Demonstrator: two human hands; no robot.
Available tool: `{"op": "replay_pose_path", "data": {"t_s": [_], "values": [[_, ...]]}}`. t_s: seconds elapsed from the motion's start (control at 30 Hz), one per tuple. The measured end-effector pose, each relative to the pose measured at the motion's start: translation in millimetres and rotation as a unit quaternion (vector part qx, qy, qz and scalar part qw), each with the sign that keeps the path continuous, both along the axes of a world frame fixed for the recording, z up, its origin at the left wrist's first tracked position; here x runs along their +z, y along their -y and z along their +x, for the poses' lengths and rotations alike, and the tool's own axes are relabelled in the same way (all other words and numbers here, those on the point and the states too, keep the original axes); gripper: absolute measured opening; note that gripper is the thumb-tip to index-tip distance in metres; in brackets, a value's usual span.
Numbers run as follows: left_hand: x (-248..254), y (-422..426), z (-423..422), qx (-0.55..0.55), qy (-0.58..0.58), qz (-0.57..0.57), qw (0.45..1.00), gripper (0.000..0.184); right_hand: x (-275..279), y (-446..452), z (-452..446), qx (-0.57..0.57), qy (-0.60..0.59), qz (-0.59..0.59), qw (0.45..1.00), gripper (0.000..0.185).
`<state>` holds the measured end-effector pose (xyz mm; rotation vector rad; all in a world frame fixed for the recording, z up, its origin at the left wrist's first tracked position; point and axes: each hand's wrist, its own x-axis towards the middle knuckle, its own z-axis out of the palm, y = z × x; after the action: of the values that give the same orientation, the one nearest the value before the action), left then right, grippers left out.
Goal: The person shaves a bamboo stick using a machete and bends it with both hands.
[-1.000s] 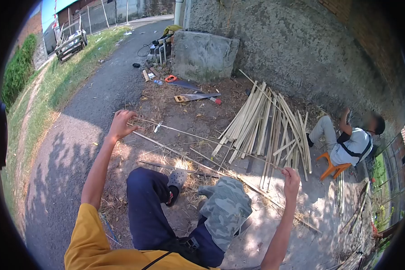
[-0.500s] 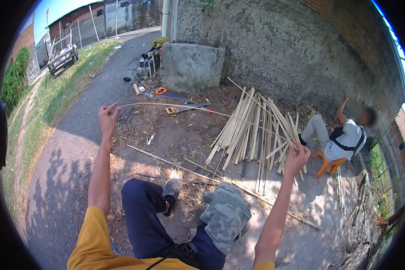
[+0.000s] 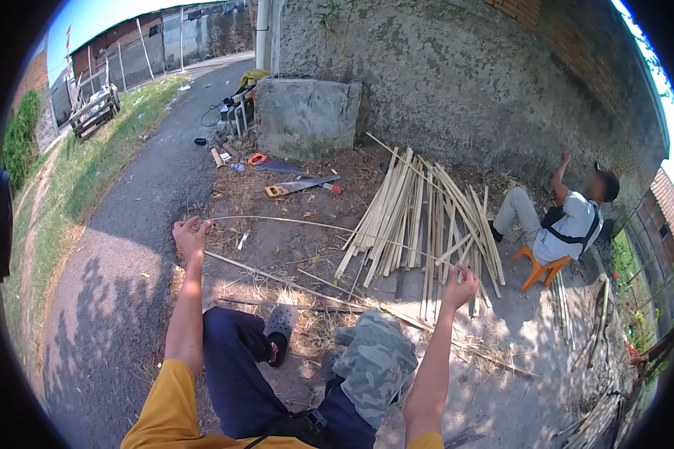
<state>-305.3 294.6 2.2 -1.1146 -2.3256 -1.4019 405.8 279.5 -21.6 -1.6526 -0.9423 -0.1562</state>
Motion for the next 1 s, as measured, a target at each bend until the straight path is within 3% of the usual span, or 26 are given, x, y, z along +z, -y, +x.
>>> {"op": "replay_pose_path", "data": {"t_s": [0.03, 0.17, 0.27, 0.37, 0.43, 0.73, 0.8, 0.9, 0.93, 1.0], "values": [[1.4, -2.0, 1.7, 0.007, -0.006, -0.016, 1.000, 0.062, 3.1, -0.8, 0.0, -0.012, 0.013, -0.042, 0.999, 0.033], [-5.9, -8.9, 3.8, 0.023, 0.006, 0.008, 1.000, 0.071, 4.6, -10.7, -8.7, -0.009, -0.002, -0.005, 1.000, 0.051], [-19.5, -9.2, -1.7, -0.025, -0.005, 0.037, 0.999, 0.076, 0.7, -20.1, -13.0, 0.007, -0.056, 0.021, 0.998, 0.043], [-25.7, -11.7, -6.0, -0.047, 0.013, 0.075, 0.996, 0.067, 5.5, -15.1, -21.0, 0.013, -0.054, -0.009, 0.998, 0.041], [-22.8, -13.9, -9.6, -0.030, 0.114, 0.095, 0.988, 0.059, 6.0, -16.2, -25.0, 0.014, -0.054, -0.019, 0.998, 0.041], [-48.1, -19.2, -36.8, -0.079, 0.099, 0.133, 0.983, 0.049, 18.6, -18.9, -22.7, 0.052, -0.079, 0.032, 0.995, 0.038], [-60.0, -21.7, -54.9, -0.077, 0.120, 0.124, 0.982, 0.048, 27.6, -12.3, -17.5, 0.071, -0.224, 0.043, 0.971, 0.035], [-62.0, -16.2, -82.2, -0.082, 0.151, 0.077, 0.982, 0.049, 3.9, -21.3, 27.0, 0.092, -0.284, 0.100, 0.949, 0.036], [-71.4, -21.8, -99.6, -0.119, 0.223, 0.084, 0.964, 0.050, 3.3, -16.1, 41.9, 0.072, -0.276, 0.108, 0.952, 0.036], [-69.4, -17.3, -112.5, -0.224, 0.272, 0.099, 0.931, 0.046, 7.3, -13.1, 50.8, 0.166, -0.349, 0.145, 0.911, 0.035]]}}
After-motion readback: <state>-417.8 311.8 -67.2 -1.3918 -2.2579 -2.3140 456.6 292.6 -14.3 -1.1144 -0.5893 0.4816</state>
